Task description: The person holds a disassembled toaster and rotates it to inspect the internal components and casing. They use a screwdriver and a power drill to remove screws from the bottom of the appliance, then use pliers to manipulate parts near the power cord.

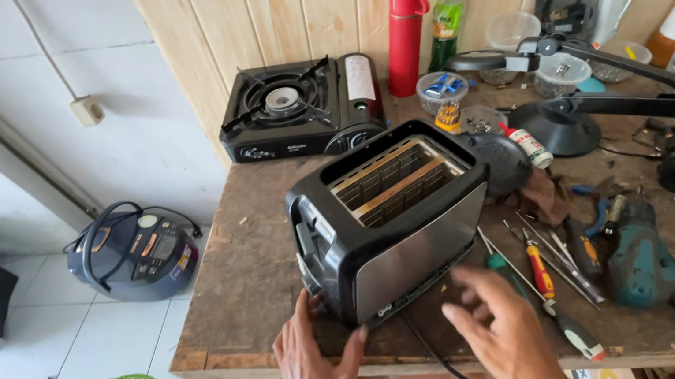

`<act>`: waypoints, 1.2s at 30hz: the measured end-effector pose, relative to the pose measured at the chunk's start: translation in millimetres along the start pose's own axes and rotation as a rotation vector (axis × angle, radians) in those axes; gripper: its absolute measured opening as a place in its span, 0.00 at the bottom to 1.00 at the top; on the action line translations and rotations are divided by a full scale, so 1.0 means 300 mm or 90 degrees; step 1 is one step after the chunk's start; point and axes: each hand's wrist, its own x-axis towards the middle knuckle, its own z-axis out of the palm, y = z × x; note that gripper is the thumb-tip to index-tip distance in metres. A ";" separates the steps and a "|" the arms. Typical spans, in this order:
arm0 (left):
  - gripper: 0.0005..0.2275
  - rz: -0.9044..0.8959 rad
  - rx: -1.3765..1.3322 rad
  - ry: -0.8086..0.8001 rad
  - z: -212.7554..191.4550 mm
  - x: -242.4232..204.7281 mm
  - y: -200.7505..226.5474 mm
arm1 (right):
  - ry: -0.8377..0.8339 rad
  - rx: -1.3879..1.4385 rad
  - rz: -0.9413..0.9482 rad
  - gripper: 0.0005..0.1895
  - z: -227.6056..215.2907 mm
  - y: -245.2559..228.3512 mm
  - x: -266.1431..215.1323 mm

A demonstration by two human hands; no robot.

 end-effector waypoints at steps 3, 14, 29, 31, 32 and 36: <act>0.47 0.063 0.031 0.079 0.068 0.017 -0.045 | 0.101 -0.054 -0.106 0.43 -0.012 -0.075 0.079; 0.35 0.080 -0.107 0.152 0.196 0.001 -0.138 | 0.123 -0.302 -0.442 0.57 -0.181 -0.250 0.300; 0.30 0.168 -0.086 0.205 0.193 0.061 -0.103 | 0.289 -0.146 -0.396 0.30 -0.139 -0.277 0.189; 0.30 0.159 -0.090 0.196 0.181 0.070 -0.076 | 0.256 -0.139 -0.404 0.18 -0.043 -0.248 0.110; 0.30 0.150 -0.090 0.181 0.174 0.066 -0.071 | 0.224 -0.131 -0.405 0.09 0.010 -0.228 0.060; 0.26 0.131 -0.097 0.171 0.172 0.064 -0.064 | 0.207 -0.175 -0.490 0.08 0.125 -0.216 0.047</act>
